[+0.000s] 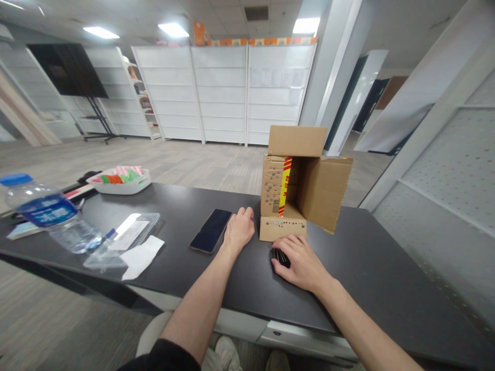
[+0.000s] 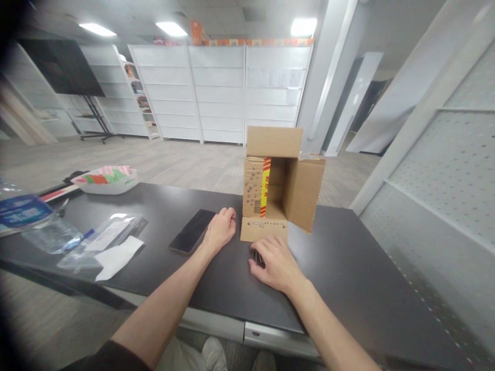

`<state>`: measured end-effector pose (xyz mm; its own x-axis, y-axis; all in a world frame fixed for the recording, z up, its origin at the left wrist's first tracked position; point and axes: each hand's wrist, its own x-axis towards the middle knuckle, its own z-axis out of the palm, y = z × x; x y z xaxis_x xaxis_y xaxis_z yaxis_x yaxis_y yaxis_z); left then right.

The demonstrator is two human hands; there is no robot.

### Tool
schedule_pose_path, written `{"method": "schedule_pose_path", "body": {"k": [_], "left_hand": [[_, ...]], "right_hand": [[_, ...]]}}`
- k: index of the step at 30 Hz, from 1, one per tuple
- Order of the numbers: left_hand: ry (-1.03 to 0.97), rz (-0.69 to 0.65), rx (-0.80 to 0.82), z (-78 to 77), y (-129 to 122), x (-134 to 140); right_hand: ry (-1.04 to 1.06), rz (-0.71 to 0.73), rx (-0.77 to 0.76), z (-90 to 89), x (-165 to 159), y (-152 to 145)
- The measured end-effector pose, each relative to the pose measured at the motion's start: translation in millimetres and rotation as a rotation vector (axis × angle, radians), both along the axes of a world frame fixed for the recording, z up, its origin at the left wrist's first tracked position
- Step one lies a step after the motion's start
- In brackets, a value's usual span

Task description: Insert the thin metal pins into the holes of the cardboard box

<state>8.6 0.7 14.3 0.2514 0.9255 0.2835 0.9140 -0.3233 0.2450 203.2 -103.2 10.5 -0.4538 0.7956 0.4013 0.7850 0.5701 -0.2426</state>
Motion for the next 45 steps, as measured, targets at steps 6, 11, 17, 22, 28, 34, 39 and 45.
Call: {"method": "schedule_pose_path", "body": {"k": [6,11,17,22,28,34,39,45], "left_hand": [[0.007,0.001,0.01,-1.7,1,0],[0.005,-0.007,0.012,-4.3,3,-1],[0.003,-0.008,0.012,-5.8,4,-1],[-0.002,-0.011,0.01,-3.9,3,-1],[-0.002,-0.009,0.002,-2.8,2,-1],[0.004,-0.014,0.014,-4.3,4,-1],[0.002,-0.005,0.001,-2.3,2,0],[0.005,-0.002,-0.01,-0.5,1,0]], "right_hand": [[-0.006,0.002,0.01,-0.8,0,1],[-0.009,0.009,0.032,-0.8,0,2],[-0.004,0.026,0.074,-2.8,0,4],[0.0,0.033,0.112,-5.3,0,4],[0.007,0.035,0.204,-6.7,2,7],[0.067,-0.045,0.28,-11.6,6,12],[0.107,-0.095,0.309,-14.9,8,16],[0.176,-0.103,0.345,-17.3,7,19]]}}
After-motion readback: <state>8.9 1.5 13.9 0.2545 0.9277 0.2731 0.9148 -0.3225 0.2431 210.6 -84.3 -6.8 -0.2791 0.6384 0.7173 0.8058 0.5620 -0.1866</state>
